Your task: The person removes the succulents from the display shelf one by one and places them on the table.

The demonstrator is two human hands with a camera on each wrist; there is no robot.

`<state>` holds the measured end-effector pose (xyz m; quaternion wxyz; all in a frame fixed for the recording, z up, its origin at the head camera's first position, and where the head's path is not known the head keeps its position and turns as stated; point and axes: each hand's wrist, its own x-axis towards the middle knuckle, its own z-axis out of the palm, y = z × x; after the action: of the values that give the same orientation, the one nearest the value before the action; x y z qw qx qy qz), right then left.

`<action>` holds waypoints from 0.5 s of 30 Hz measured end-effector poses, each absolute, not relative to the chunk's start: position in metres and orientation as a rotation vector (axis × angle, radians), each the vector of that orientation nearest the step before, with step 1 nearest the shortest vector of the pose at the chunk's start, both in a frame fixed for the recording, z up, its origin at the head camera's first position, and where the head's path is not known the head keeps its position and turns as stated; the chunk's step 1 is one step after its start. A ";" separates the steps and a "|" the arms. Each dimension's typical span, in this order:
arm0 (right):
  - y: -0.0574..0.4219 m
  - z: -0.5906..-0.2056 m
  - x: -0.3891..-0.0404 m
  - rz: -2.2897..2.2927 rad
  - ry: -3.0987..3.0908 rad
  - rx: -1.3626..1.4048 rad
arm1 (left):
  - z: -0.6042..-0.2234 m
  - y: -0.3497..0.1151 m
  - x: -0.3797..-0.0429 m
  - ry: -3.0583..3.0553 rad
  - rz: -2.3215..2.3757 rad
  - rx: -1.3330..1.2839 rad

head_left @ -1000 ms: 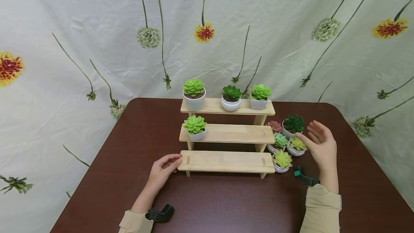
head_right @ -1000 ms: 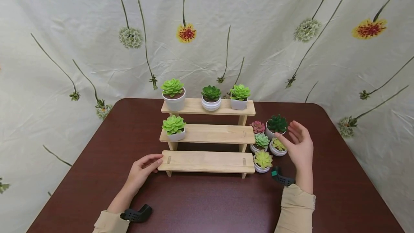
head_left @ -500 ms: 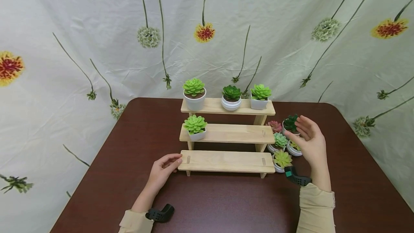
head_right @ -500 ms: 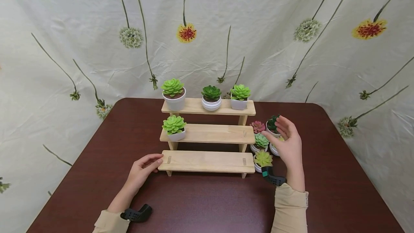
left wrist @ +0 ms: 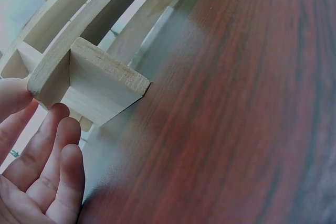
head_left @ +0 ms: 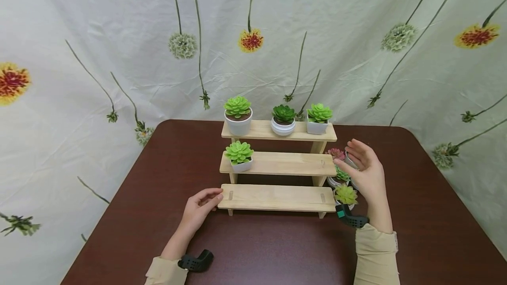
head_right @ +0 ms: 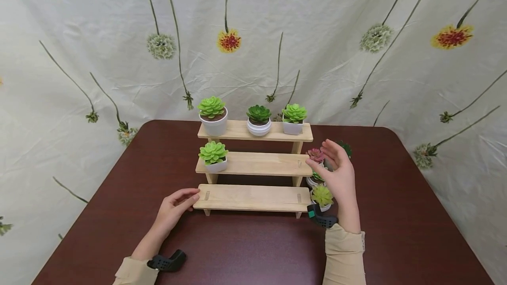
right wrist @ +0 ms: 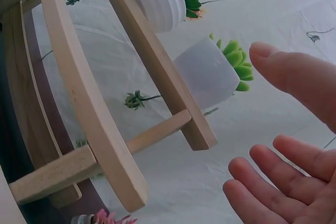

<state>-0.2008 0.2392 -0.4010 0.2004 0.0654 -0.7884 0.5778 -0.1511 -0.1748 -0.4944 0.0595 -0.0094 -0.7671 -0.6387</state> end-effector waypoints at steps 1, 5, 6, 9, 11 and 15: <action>0.232 -0.391 -0.195 1.591 -2.236 0.171 | -0.494 -0.175 -0.151 -2.321 -1.934 -0.029; 0.218 -0.379 -0.190 1.633 -2.252 0.187 | -0.494 -0.175 -0.151 -2.313 -1.940 -0.038; 0.216 -0.378 -0.190 1.646 -2.251 0.191 | -0.494 -0.175 -0.151 -2.312 -1.943 -0.042; 0.210 -0.379 -0.192 1.682 -2.239 0.226 | -0.494 -0.175 -0.151 -2.310 -1.942 -0.050; 0.205 -0.377 -0.190 1.701 -2.233 0.247 | -0.494 -0.175 -0.151 -2.308 -1.942 -0.053; 0.196 -0.378 -0.191 1.737 -2.226 0.284 | -0.494 -0.175 -0.151 -2.310 -1.935 -0.054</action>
<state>-0.1909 0.1965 -0.3777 0.1514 0.0988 -0.7754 0.6051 -0.1509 -0.1747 -0.4943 0.0636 -0.0178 -0.7649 -0.6408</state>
